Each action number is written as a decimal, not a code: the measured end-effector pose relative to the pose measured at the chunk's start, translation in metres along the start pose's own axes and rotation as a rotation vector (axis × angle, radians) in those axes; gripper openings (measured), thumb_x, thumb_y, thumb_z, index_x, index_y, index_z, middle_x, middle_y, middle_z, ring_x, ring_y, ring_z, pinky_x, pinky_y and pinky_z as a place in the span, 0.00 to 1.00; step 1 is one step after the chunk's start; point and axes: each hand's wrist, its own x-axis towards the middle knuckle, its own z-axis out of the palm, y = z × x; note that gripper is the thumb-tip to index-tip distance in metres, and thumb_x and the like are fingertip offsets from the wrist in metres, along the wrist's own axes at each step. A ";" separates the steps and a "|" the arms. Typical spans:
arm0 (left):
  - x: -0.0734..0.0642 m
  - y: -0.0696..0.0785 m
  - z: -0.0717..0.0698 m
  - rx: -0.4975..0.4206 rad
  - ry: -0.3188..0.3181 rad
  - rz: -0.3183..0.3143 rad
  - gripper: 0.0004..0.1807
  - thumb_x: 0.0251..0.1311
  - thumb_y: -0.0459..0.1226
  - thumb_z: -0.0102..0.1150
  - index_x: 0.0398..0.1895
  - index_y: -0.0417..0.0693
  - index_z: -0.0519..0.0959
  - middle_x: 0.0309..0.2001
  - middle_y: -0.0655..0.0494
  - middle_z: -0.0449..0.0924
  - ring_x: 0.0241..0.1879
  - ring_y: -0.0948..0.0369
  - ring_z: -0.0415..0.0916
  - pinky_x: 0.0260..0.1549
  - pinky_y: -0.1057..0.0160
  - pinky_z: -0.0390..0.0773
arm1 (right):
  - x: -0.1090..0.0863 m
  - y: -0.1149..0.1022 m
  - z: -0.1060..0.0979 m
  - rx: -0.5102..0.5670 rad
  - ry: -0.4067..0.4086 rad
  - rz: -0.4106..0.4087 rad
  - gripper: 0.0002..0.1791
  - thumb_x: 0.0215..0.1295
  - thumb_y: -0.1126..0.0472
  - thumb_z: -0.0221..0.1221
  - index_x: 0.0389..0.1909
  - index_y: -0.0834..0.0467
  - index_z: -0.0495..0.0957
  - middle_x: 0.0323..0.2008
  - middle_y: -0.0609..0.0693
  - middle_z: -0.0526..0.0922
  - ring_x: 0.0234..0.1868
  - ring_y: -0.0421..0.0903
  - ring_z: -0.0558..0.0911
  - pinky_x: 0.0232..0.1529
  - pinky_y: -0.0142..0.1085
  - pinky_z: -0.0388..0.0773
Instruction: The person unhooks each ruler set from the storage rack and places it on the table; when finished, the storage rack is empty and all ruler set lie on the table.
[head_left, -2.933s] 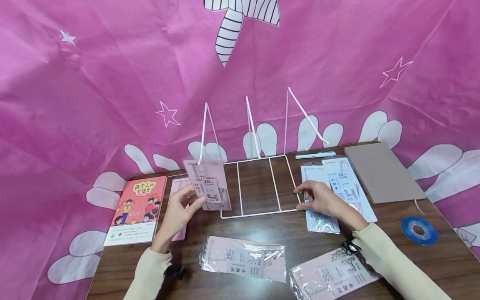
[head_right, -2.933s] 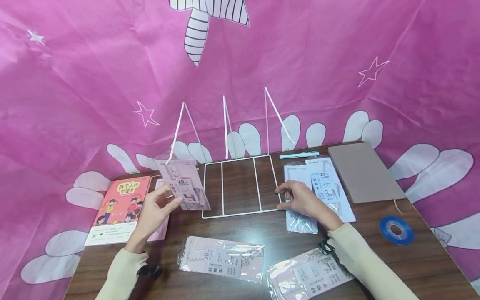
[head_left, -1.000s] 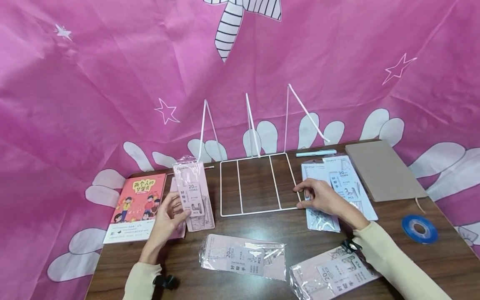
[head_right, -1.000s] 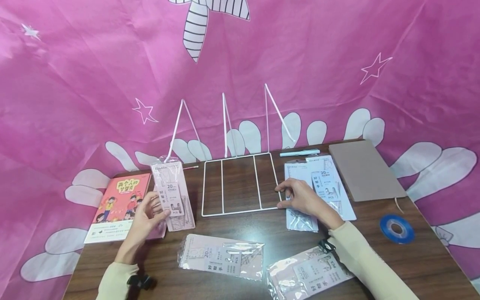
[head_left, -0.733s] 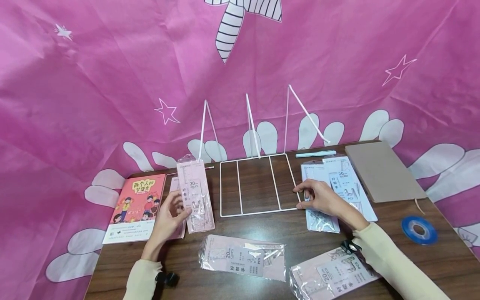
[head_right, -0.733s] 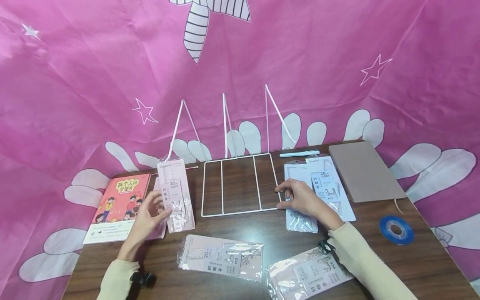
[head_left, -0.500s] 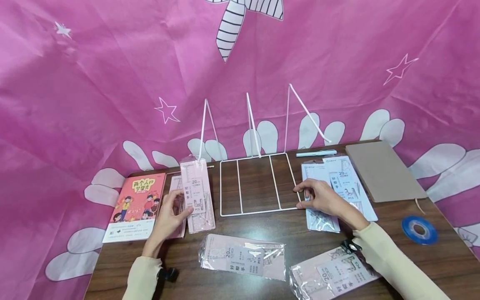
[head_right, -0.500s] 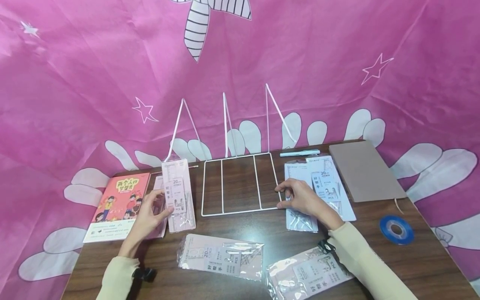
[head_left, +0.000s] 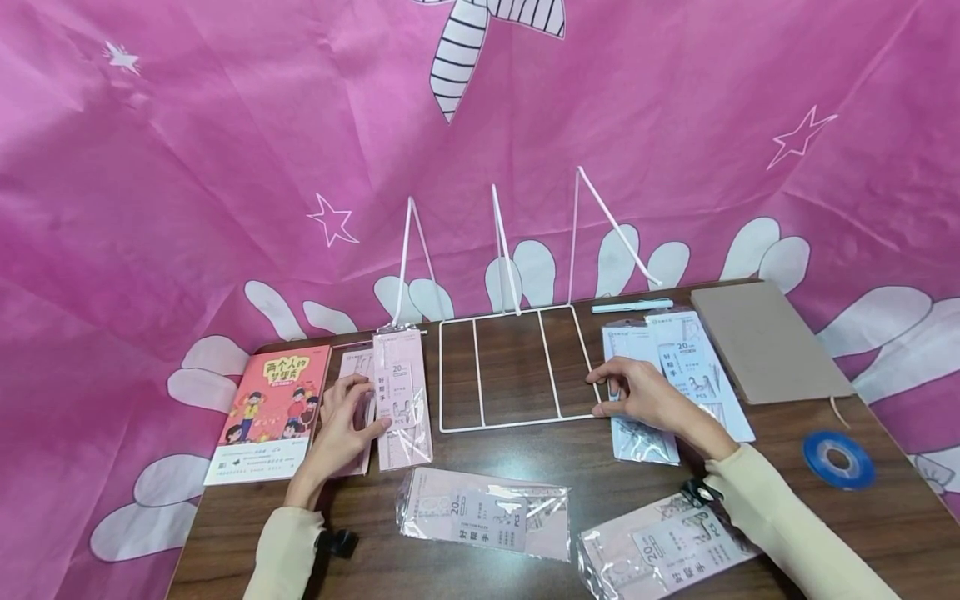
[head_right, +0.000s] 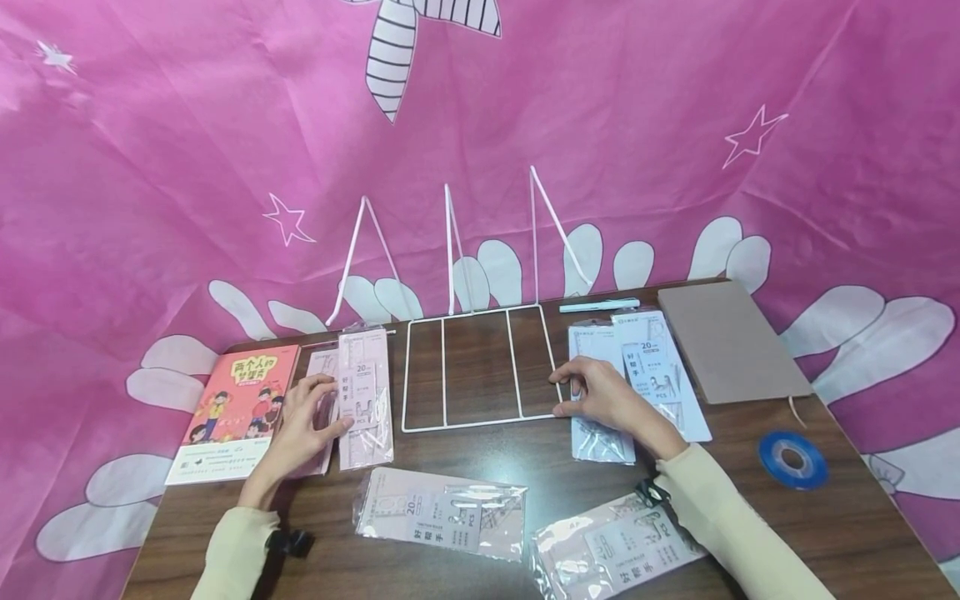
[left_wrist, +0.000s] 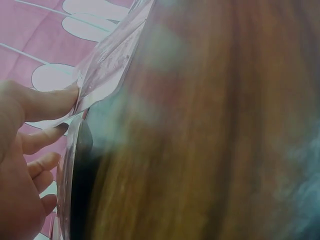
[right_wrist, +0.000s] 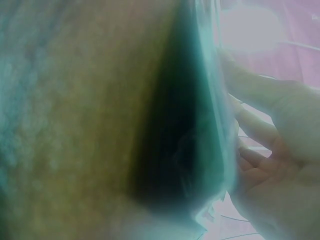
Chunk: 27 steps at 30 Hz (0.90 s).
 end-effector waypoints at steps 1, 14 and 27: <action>0.000 0.000 0.000 0.005 -0.005 0.002 0.29 0.53 0.37 0.76 0.58 0.39 0.78 0.69 0.42 0.63 0.70 0.42 0.49 0.67 0.36 0.44 | 0.000 0.000 0.000 -0.003 0.001 -0.001 0.24 0.50 0.62 0.81 0.48 0.60 0.86 0.27 0.47 0.77 0.25 0.38 0.71 0.27 0.33 0.70; 0.001 -0.007 0.000 0.047 -0.042 0.002 0.30 0.57 0.40 0.75 0.61 0.40 0.76 0.71 0.40 0.60 0.70 0.42 0.49 0.63 0.40 0.45 | 0.002 -0.001 0.002 0.005 -0.001 0.006 0.23 0.50 0.62 0.81 0.48 0.60 0.86 0.27 0.48 0.77 0.24 0.38 0.71 0.28 0.33 0.70; -0.001 -0.001 0.001 -0.018 -0.033 -0.033 0.34 0.60 0.38 0.74 0.69 0.41 0.72 0.70 0.43 0.62 0.70 0.45 0.51 0.67 0.37 0.49 | 0.002 0.003 0.003 -0.003 -0.001 -0.020 0.23 0.51 0.62 0.81 0.48 0.60 0.86 0.27 0.47 0.76 0.23 0.37 0.71 0.27 0.33 0.71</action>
